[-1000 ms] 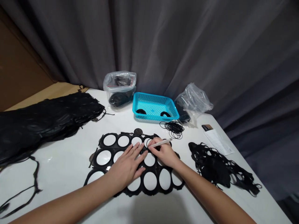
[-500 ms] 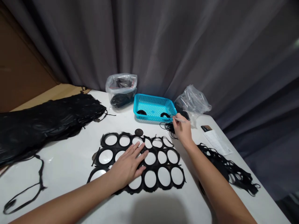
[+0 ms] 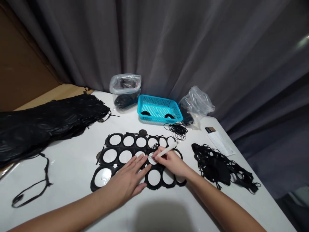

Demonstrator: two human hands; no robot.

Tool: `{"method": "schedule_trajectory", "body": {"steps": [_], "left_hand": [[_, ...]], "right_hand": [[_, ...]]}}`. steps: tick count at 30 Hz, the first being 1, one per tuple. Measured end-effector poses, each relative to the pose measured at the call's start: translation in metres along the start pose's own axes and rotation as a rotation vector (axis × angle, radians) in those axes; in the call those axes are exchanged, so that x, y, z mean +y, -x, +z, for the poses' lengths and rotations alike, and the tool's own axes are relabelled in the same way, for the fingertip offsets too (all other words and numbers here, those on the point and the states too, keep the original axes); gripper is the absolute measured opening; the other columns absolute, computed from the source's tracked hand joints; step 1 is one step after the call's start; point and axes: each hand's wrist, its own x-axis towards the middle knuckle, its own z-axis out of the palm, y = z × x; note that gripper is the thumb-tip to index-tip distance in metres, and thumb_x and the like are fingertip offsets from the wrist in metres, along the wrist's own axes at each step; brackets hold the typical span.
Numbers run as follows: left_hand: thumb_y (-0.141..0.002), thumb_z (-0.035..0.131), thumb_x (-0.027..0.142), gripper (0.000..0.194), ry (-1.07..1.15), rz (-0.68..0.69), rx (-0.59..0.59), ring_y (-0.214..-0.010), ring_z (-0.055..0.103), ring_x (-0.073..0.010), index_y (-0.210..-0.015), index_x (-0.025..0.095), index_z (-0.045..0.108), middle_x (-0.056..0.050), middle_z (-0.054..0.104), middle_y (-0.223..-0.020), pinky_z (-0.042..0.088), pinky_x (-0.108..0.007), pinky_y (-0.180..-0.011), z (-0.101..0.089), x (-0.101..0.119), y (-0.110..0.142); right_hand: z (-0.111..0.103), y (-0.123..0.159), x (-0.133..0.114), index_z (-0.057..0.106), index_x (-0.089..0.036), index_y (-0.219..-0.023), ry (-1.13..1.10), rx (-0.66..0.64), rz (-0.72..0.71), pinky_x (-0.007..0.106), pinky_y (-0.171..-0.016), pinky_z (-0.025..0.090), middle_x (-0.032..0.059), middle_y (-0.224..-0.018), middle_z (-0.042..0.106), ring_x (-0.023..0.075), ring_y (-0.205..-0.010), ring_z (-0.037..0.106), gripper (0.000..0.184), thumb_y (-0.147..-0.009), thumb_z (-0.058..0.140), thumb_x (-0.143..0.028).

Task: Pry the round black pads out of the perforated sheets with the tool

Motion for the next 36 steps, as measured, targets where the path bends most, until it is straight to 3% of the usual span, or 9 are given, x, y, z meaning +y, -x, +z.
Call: {"method": "schedule_trajectory", "body": {"steps": [6,16,22,24,27,29,32,34,36], "left_hand": [[-0.094,0.064,0.031,0.059,-0.002,0.012,0.010,-0.146,0.035,-0.0331,-0.149,0.022,0.043,-0.015,0.037,-0.158,0.032,-0.049,-0.118,0.000,-0.001,-0.001],[-0.095,0.061,0.029,0.062,0.014,0.002,0.044,-0.147,0.032,-0.0320,-0.152,0.024,0.038,-0.014,0.033,-0.161,0.031,-0.049,-0.118,0.004,0.000,0.001],[-0.093,0.063,0.027,0.057,-0.008,0.009,0.017,-0.147,0.031,-0.0338,-0.147,0.021,0.045,-0.016,0.035,-0.159,0.033,-0.050,-0.117,0.006,0.000,0.001],[-0.092,0.064,0.027,0.057,-0.014,0.015,0.019,-0.147,0.032,-0.0352,-0.145,0.020,0.047,-0.018,0.033,-0.160,0.033,-0.051,-0.117,0.006,0.000,0.001],[-0.092,0.064,0.028,0.056,-0.012,0.026,0.036,-0.147,0.031,-0.0347,-0.145,0.022,0.047,-0.016,0.029,-0.162,0.033,-0.050,-0.117,0.007,-0.002,0.002],[-0.093,0.064,0.030,0.056,-0.004,0.031,0.039,-0.148,0.030,-0.0337,-0.145,0.022,0.047,-0.015,0.029,-0.162,0.033,-0.050,-0.117,0.007,-0.004,0.002],[-0.093,0.064,0.030,0.057,0.013,0.034,0.034,-0.148,0.031,-0.0339,-0.146,0.022,0.046,-0.015,0.032,-0.161,0.035,-0.051,-0.116,0.002,-0.005,0.001],[-0.095,0.063,0.029,0.053,0.036,0.030,0.044,-0.148,0.031,-0.0340,-0.145,0.021,0.048,-0.015,0.034,-0.160,0.035,-0.052,-0.116,-0.004,-0.002,0.001],[-0.096,0.060,0.026,0.046,0.075,0.043,0.043,-0.146,0.035,-0.0323,-0.141,0.021,0.052,-0.014,0.040,-0.157,0.035,-0.052,-0.117,-0.010,0.004,0.005]], "right_hand": [[0.015,0.013,0.001,0.051,-0.021,-0.077,0.239,0.078,-0.116,0.034,-0.085,0.044,0.0019,-0.092,0.064,0.0193,-0.090,0.059,0.015,-0.090,0.055,-0.018],[0.019,0.014,0.001,0.049,-0.021,-0.075,0.418,0.093,-0.180,0.035,-0.084,0.044,0.0028,-0.091,0.061,0.0196,-0.087,0.056,0.018,-0.091,0.055,-0.014],[0.026,0.021,0.010,0.056,-0.020,-0.095,0.747,0.047,-0.442,0.037,-0.082,0.047,0.0109,-0.104,0.063,0.0250,-0.094,0.055,0.012,-0.090,0.050,-0.011],[0.008,0.012,0.012,0.057,-0.020,-0.093,0.792,0.192,-0.466,0.039,-0.081,0.047,0.0116,-0.100,0.064,0.0260,-0.091,0.056,0.010,-0.090,0.049,-0.014],[-0.034,-0.006,0.008,0.052,-0.022,-0.078,0.695,0.627,-0.342,0.038,-0.075,0.047,0.0082,-0.083,0.062,0.0237,-0.078,0.055,0.018,-0.094,0.044,-0.023],[-0.052,-0.013,0.001,0.051,-0.023,-0.077,0.510,0.722,-0.231,0.034,-0.068,0.047,0.0050,-0.078,0.062,0.0207,-0.071,0.056,0.021,-0.095,0.048,-0.032],[-0.047,-0.009,-0.007,0.050,-0.023,-0.078,0.079,0.530,-0.084,0.029,-0.056,0.048,0.0043,-0.084,0.065,0.0186,-0.069,0.061,0.025,-0.090,0.058,-0.044],[-0.029,0.001,-0.007,0.047,-0.023,-0.079,-0.161,0.315,0.001,0.026,-0.052,0.048,0.0054,-0.090,0.068,0.0199,-0.075,0.065,0.032,-0.085,0.065,-0.049],[-0.009,0.015,-0.005,0.045,-0.023,-0.080,-0.256,0.142,0.079,0.026,-0.052,0.048,0.0051,-0.088,0.069,0.0195,-0.073,0.066,0.036,-0.083,0.069,-0.050]]}}
